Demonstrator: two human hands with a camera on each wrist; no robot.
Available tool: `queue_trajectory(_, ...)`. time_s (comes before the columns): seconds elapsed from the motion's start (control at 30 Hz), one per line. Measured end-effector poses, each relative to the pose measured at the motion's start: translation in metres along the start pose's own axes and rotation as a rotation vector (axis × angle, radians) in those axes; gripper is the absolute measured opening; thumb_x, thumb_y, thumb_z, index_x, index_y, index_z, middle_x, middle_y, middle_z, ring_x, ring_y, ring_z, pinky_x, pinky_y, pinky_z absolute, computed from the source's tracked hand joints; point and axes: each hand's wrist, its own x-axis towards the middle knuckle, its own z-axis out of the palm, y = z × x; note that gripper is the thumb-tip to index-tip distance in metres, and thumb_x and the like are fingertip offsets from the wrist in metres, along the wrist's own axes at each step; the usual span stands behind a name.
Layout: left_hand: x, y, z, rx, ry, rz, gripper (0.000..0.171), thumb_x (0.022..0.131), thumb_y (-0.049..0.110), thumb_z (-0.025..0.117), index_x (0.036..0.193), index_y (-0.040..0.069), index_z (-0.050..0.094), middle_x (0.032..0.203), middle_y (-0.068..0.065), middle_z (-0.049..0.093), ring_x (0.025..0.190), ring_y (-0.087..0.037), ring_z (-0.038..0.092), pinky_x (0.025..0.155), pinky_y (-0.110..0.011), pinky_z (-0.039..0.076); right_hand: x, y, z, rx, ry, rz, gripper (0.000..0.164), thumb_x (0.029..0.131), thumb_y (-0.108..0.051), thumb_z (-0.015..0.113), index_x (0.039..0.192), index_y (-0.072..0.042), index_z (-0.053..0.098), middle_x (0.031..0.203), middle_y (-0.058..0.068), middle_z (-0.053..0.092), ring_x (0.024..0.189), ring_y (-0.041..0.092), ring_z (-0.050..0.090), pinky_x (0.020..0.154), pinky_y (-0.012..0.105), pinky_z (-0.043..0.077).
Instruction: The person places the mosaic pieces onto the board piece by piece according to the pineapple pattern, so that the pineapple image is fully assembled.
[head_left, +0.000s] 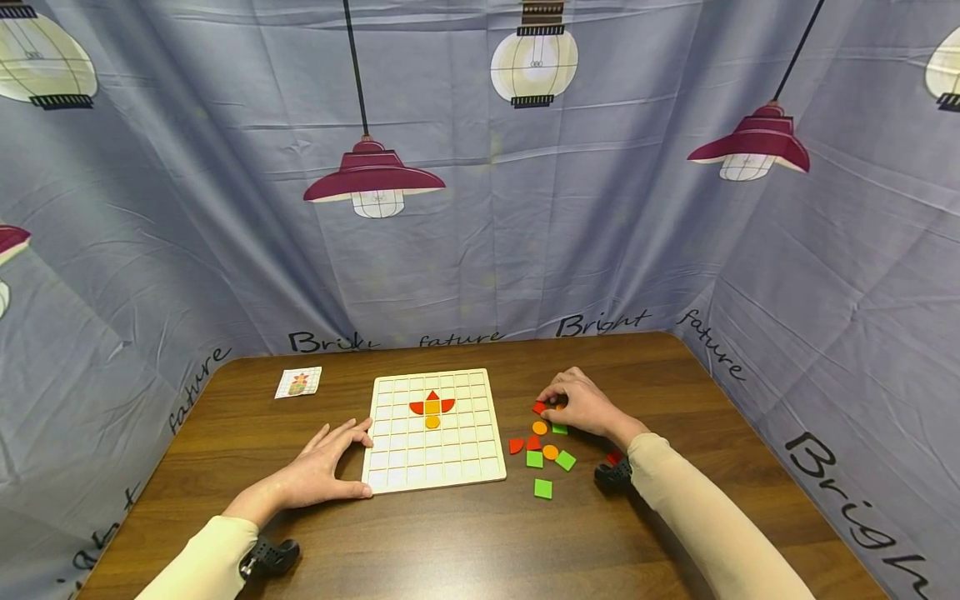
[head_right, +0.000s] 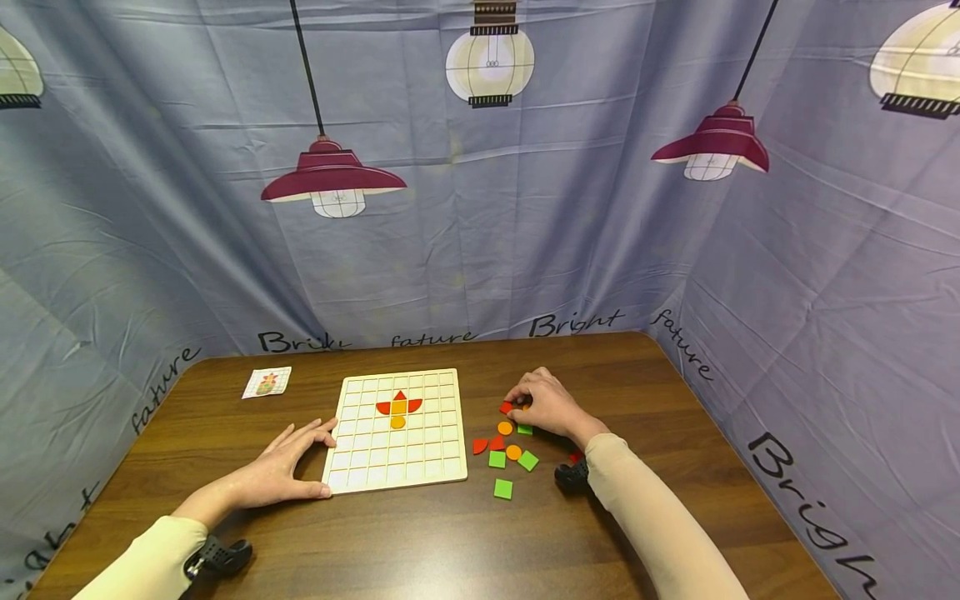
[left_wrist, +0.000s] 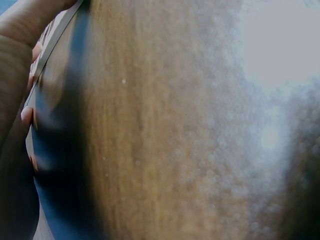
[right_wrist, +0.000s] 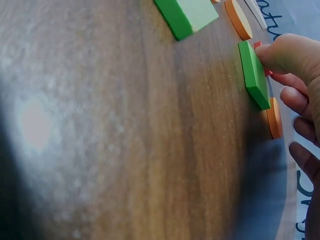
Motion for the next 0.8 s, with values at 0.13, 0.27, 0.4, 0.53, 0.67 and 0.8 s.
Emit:
queue_trajectory(0.13, 0.000, -0.001, 0.000, -0.006, 0.002, -0.002, 0.062, 0.080, 0.058, 0.081, 0.123, 0.021, 0.055, 0.161, -0.014, 0.038, 0.149, -0.043, 0.029, 0.118, -0.070, 0.006, 0.004, -0.004, 0.000, 0.011, 0.008, 0.016, 0.019, 0.084, -0.032, 0.083, 0.102, -0.026, 0.078, 0.088, -0.015, 0.060, 0.097, 0.014, 0.046, 0.083, 0.034, 0.041)
queue_trajectory(0.27, -0.001, 0.000, 0.000, -0.016, 0.002, -0.002, 0.063, 0.080, 0.057, 0.082, 0.123, 0.019, 0.056, 0.162, -0.014, 0.037, 0.149, -0.044, 0.028, 0.118, -0.070, 0.006, 0.015, -0.019, -0.001, 0.045, 0.006, 0.021, 0.020, 0.085, -0.031, 0.082, 0.104, -0.027, 0.078, 0.093, -0.015, 0.060, 0.100, 0.013, 0.046, 0.085, 0.035, 0.043)
queue_trajectory(0.4, -0.001, 0.001, -0.001, -0.021, -0.001, -0.007, 0.064, 0.080, 0.057, 0.082, 0.124, 0.018, 0.055, 0.161, -0.015, 0.037, 0.149, -0.044, 0.027, 0.118, -0.070, 0.005, 0.030, -0.043, 0.004, 0.078, -0.028, -0.025, 0.021, 0.086, -0.031, 0.081, 0.106, -0.026, 0.078, 0.095, -0.014, 0.061, 0.101, 0.013, 0.046, 0.086, 0.037, 0.045)
queue_trajectory(0.53, -0.002, 0.001, -0.003, -0.024, -0.005, -0.013, 0.064, 0.081, 0.056, 0.082, 0.124, 0.018, 0.055, 0.161, -0.015, 0.037, 0.150, -0.044, 0.027, 0.118, -0.069, 0.005, 0.048, -0.067, 0.016, 0.068, -0.073, -0.094, 0.020, 0.087, -0.031, 0.080, 0.105, -0.025, 0.077, 0.094, -0.011, 0.061, 0.101, 0.013, 0.046, 0.086, 0.035, 0.045)
queue_trajectory(0.67, -0.001, 0.000, -0.003, -0.025, -0.009, -0.013, 0.064, 0.081, 0.055, 0.082, 0.125, 0.018, 0.055, 0.162, -0.015, 0.037, 0.150, -0.044, 0.027, 0.118, -0.069, 0.005, 0.063, -0.087, 0.032, 0.042, -0.120, -0.139, 0.018, 0.087, -0.032, 0.078, 0.104, -0.026, 0.077, 0.095, -0.012, 0.061, 0.102, 0.011, 0.045, 0.087, 0.033, 0.045)
queue_trajectory(0.8, -0.001, -0.001, -0.003, -0.030, -0.019, -0.013, 0.063, 0.082, 0.055, 0.081, 0.125, 0.019, 0.054, 0.162, -0.015, 0.035, 0.150, -0.043, 0.026, 0.119, -0.068, 0.004, 0.072, -0.102, 0.043, 0.023, -0.165, -0.186, 0.017, 0.089, -0.031, 0.077, 0.105, -0.026, 0.078, 0.096, -0.015, 0.061, 0.098, 0.009, 0.045, 0.085, 0.030, 0.045)
